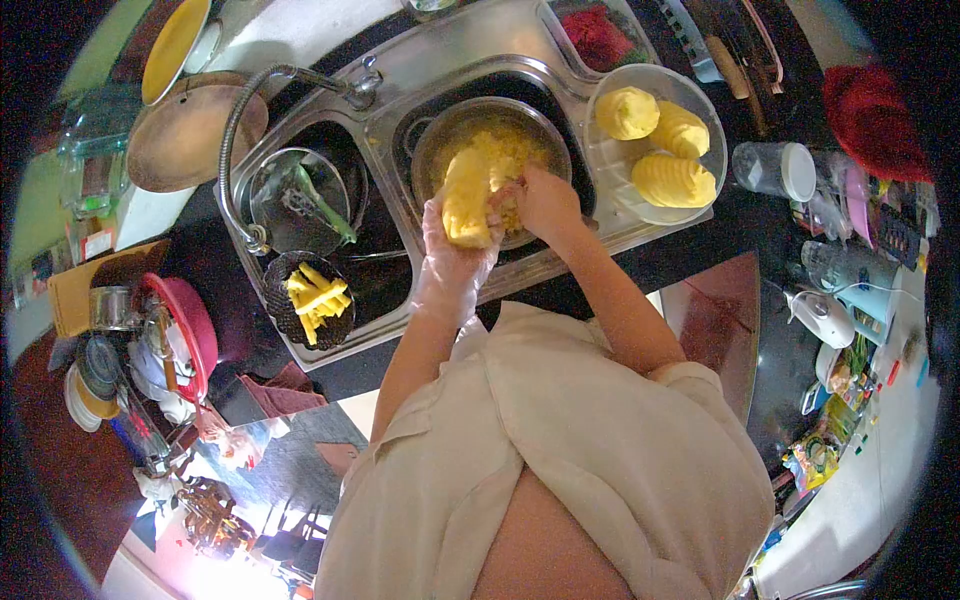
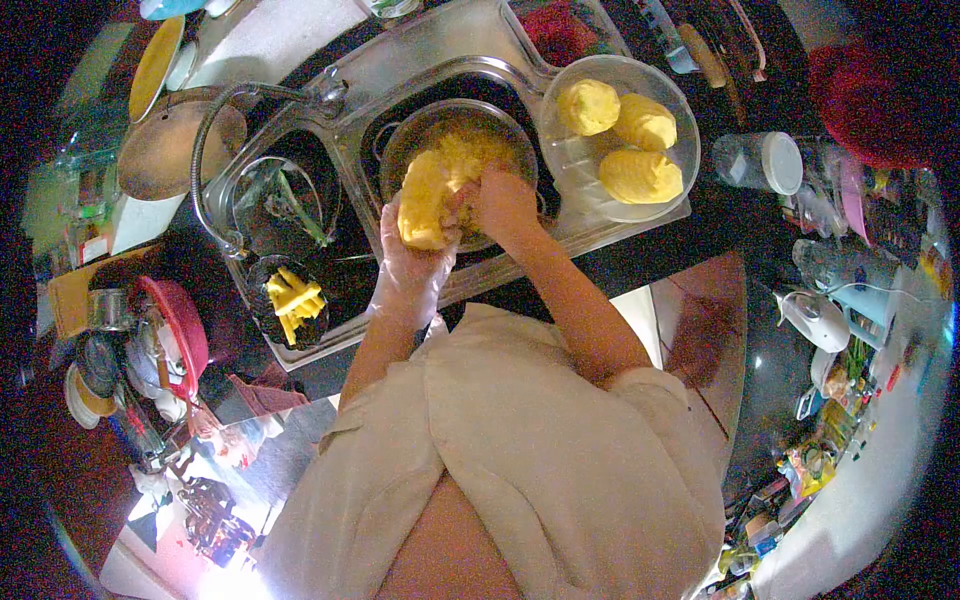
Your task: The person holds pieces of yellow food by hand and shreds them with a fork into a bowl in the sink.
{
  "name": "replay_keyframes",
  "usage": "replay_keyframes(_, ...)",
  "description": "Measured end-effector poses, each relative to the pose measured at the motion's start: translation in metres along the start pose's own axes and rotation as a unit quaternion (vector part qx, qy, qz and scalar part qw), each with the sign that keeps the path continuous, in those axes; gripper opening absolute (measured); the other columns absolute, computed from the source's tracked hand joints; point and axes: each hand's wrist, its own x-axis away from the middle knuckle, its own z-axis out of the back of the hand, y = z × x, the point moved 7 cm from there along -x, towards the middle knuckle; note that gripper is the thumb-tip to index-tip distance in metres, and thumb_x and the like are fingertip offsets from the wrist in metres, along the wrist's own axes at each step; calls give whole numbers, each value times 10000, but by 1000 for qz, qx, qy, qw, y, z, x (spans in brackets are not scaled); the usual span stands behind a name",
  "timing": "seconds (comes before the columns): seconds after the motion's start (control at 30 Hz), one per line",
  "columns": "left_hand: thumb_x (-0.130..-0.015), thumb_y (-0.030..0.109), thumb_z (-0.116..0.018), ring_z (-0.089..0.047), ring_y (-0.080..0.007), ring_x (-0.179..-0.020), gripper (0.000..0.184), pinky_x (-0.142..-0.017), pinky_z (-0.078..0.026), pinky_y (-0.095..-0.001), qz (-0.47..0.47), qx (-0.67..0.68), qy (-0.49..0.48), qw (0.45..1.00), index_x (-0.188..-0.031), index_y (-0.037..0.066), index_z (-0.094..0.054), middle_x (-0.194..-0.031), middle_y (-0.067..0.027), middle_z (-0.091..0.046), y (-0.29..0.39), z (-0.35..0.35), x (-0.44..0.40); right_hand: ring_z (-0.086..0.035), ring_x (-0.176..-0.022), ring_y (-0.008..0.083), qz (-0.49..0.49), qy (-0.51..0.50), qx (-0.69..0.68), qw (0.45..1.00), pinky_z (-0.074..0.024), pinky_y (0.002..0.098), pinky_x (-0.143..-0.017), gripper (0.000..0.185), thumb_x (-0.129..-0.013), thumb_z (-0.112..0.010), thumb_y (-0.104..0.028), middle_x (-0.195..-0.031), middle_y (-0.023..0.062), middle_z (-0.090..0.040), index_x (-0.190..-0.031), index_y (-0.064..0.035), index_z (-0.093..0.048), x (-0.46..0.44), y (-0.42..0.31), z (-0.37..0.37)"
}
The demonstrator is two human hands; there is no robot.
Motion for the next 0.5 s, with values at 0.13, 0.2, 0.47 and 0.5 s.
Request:
replay_keyframes(0.13,-875,417,-464,-612,-247,-931,488,-625,-568,-318,-35,-34,72,996,-1206,62,-513,-1134,-107,-595,6,13,-5,-631,-804,387,18,31,-96,995,-499,473,-732,269,-822,-554,-265,-840,220,-646,-866,-14,-641,12,0,0)
replay_keyframes(0.2,-875,414,-462,-611,-245,-929,486,-623,-567,-320,-39,-46,111,992,-1207,62,-511,-1126,-110,-597,8,27,-9,-627,-802,392,9,27,-123,992,-497,475,-726,266,-820,-550,-256,-839,219,-646,-867,-10,-638,13,11,-4)
replay_keyframes(0.47,-840,438,-479,-650,-244,-770,540,-524,-565,-321,5,-108,42,993,-1232,68,-494,-1088,-133,-622,5,16,-7,-613,-832,407,15,20,-66,997,-489,476,-732,256,-805,-559,-264,-843,225,-641,-834,-23,-643,5,26,6)
replay_keyframes(0.5,-839,438,-479,-652,-245,-740,540,-511,-563,-328,33,-127,26,991,-1233,68,-494,-1065,-131,-630,0,11,-3,-613,-832,407,17,17,-66,998,-489,476,-732,256,-805,-559,-264,-843,225,-641,-834,-23,-643,4,27,2)
